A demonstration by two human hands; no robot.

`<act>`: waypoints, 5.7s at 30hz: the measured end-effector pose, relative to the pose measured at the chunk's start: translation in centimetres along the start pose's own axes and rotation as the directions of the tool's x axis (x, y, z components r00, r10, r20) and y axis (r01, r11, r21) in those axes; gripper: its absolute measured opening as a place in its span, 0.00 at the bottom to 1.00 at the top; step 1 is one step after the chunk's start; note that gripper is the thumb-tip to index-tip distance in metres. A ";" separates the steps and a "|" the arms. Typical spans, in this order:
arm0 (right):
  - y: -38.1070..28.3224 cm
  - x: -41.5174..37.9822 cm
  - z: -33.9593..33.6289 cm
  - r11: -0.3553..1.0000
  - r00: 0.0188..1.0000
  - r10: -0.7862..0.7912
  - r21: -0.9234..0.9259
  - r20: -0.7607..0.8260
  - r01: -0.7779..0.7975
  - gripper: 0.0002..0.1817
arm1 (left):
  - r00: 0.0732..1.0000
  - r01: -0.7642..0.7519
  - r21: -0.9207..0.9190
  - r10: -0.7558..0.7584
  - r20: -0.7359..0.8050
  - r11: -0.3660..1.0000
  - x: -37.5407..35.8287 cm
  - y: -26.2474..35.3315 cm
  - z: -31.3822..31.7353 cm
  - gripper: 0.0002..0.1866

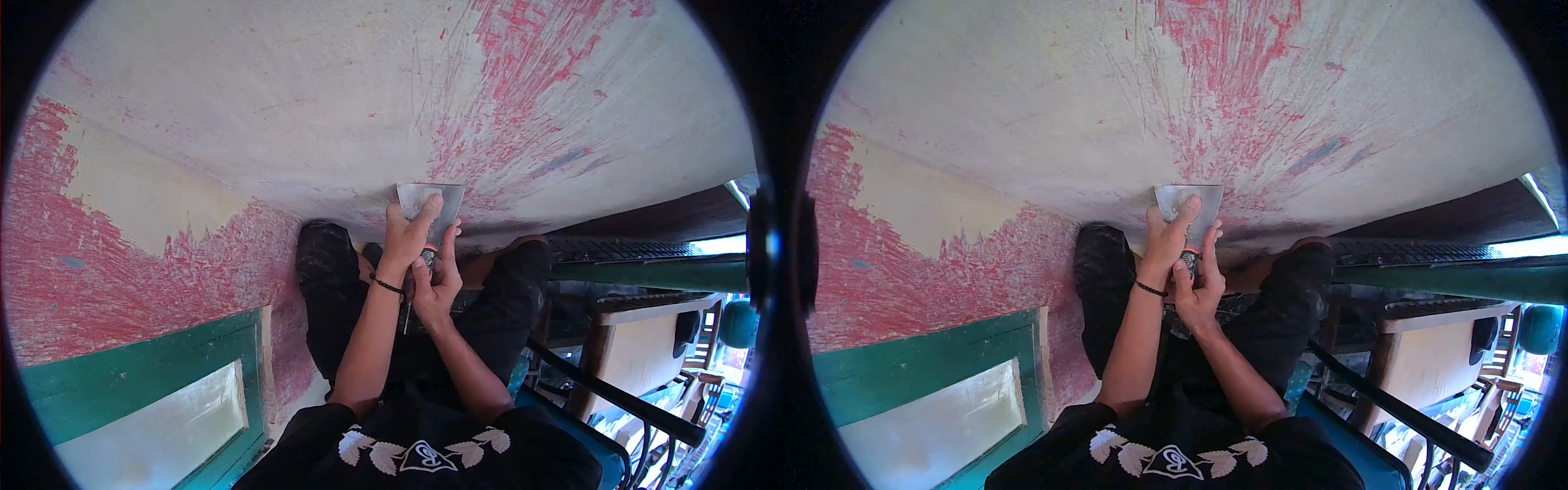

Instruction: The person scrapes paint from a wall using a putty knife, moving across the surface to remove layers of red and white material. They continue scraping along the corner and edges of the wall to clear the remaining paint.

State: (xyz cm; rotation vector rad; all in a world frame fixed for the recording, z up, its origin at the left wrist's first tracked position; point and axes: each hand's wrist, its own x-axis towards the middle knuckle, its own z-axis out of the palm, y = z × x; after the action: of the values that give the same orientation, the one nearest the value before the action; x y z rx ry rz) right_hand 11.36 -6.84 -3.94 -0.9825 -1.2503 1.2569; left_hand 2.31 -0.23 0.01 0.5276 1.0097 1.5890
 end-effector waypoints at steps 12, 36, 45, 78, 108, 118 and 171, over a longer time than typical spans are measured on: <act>-0.5 0.0 0.0 0.996 0.997 0.070 0.047 0.038 -0.071 0.41 | 0.997 -0.046 0.195 0.056 -0.047 0.980 -0.3 0.5 0.0 0.14; -1.9 -0.7 1.4 0.967 0.994 0.107 0.231 0.020 -0.109 0.40 | 1.000 0.004 0.213 -0.005 0.004 0.977 -0.3 0.5 -1.0 0.19; 2.6 -2.2 0.5 0.979 1.000 -0.006 0.205 -0.031 0.012 0.40 | 0.995 0.086 0.146 -0.094 0.044 0.985 -1.9 -2.1 -2.2 0.21; 2.7 0.9 0.2 0.927 0.957 -0.251 -0.249 0.148 0.281 0.34 | 0.997 -0.012 0.034 0.015 -0.079 0.999 -1.4 -0.5 -3.1 0.20; 0.4 0.5 3.8 0.936 0.973 -0.216 -0.266 0.080 0.229 0.34 | 0.993 0.037 -0.037 -0.041 -0.109 0.999 -1.3 2.3 -4.4 0.18; 0.6 -0.7 4.2 0.958 0.986 -0.153 -0.234 0.063 0.163 0.33 | 0.992 0.058 0.027 -0.054 -0.111 0.998 -1.6 3.0 -4.1 0.17; 0.7 -0.8 3.8 0.969 0.993 -0.016 -0.243 0.121 0.045 0.35 | 0.986 -0.010 0.102 0.026 -0.163 0.995 -1.5 1.6 -4.9 0.18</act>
State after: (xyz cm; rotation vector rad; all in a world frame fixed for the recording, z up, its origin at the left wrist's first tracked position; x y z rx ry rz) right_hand 7.65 -8.03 -4.27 -1.0718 -1.5358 1.1686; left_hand -1.94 -3.28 -1.03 0.4807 1.2171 1.6239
